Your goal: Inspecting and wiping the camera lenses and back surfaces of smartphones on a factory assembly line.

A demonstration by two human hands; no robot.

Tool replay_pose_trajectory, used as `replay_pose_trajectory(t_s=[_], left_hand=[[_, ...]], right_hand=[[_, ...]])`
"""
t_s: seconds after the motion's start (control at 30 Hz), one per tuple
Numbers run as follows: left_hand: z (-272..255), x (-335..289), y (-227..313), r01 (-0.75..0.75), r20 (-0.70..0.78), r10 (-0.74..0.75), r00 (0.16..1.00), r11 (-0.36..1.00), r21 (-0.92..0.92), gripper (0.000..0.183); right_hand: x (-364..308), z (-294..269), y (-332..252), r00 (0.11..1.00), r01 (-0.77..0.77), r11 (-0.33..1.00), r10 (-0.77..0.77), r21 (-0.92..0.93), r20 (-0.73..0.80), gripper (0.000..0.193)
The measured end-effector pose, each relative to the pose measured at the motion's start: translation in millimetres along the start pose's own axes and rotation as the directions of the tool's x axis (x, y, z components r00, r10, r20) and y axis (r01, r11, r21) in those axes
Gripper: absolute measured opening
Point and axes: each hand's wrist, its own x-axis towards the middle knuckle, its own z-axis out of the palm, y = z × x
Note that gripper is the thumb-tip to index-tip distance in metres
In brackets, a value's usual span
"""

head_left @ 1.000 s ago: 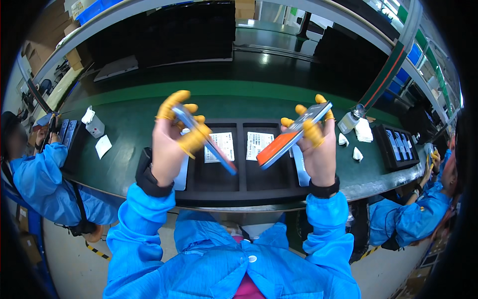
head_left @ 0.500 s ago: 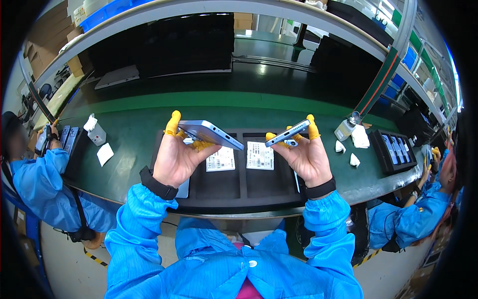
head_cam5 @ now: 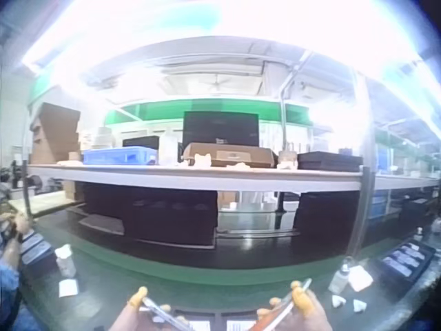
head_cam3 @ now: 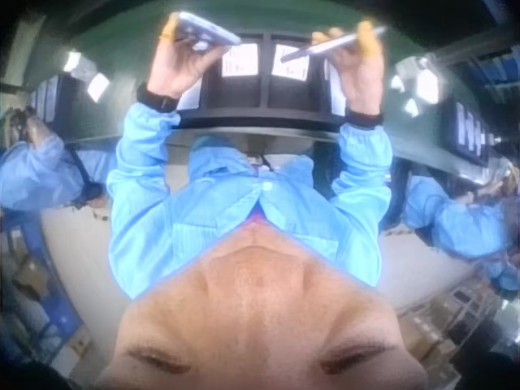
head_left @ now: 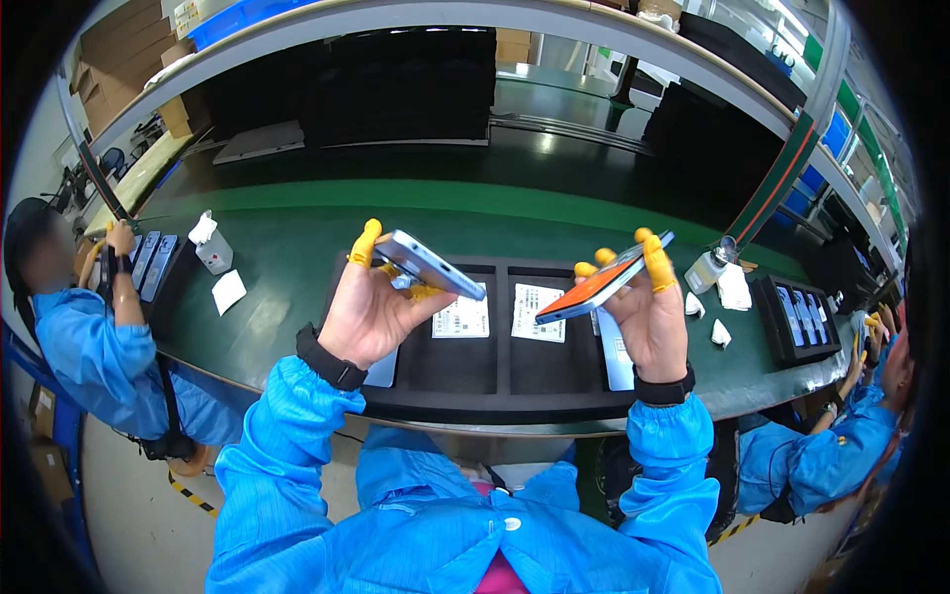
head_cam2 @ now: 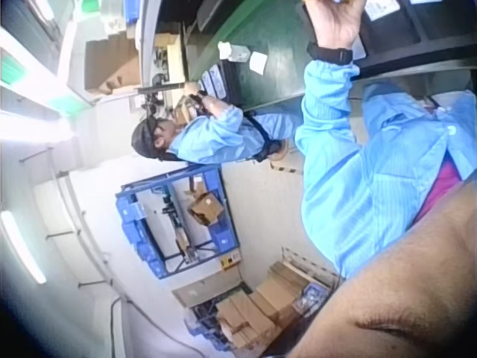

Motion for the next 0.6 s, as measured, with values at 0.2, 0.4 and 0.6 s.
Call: replay_pose_trajectory(t_s=[0.2,0.4,0.6], left_hand=[[24,5,-7,-0.344,0.195,0.401,0.895,0.344,0.874,0.058],[42,24,-42,-0.007,0.418,0.429,0.8,-0.692,0.722,0.072],[16,51,-53,0.066,0.301,0.267,0.915,-0.838,0.542,0.073]], right_hand=[[19,20,11,0.812,0.459,0.26,-0.511,-0.849,0.283,0.083],[17,31,30,0.925,0.309,-0.131,-0.187,-0.942,0.33,0.086],[17,36,51,0.966,0.252,-0.4,0.158,-0.881,0.205,0.08]])
